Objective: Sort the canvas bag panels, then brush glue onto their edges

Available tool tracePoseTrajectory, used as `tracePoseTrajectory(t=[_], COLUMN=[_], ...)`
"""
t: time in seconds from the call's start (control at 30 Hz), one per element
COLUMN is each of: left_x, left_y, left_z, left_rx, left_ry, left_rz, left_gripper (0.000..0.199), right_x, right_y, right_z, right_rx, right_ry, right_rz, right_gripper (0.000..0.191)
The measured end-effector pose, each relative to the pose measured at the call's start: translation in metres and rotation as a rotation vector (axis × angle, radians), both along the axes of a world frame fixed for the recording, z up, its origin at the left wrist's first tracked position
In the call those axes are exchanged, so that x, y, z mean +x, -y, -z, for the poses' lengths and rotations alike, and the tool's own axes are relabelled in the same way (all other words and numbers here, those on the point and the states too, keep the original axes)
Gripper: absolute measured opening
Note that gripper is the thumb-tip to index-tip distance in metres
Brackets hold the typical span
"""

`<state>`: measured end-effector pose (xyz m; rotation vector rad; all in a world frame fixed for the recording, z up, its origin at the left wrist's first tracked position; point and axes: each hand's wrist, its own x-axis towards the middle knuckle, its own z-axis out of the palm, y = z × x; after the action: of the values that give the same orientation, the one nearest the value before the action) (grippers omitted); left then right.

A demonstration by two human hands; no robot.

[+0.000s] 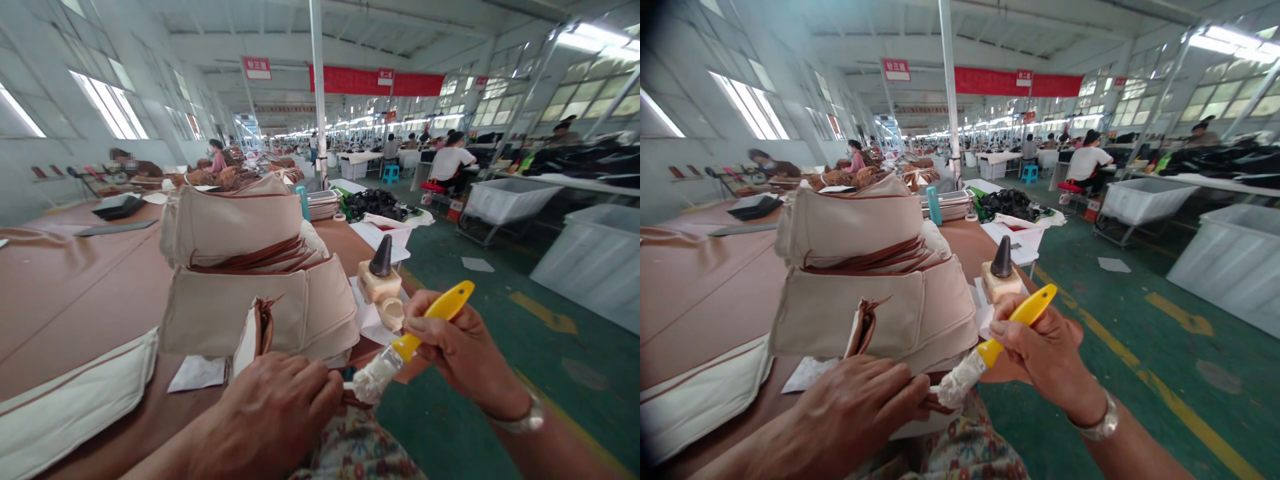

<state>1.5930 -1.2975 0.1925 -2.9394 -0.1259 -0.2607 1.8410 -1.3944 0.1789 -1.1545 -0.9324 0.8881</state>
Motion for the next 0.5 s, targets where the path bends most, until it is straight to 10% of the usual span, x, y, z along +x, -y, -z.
tracePoseTrajectory(t=[0.27, 0.5], left_x=[-0.002, -0.004], left_y=[0.002, -0.003], left_z=[0.001, 0.006], left_rx=[0.006, -0.092], left_ry=[0.027, -0.06], left_rz=[0.027, -0.079], left_gripper=[0.008, 0.006], right_x=[0.01, -0.001], right_y=[0.021, 0.031], right_z=[-0.014, -0.003], right_rx=[0.11, 0.014], right_ry=[0.009, 0.23], right_rz=[0.209, -0.034], right_gripper=[0.017, 0.019])
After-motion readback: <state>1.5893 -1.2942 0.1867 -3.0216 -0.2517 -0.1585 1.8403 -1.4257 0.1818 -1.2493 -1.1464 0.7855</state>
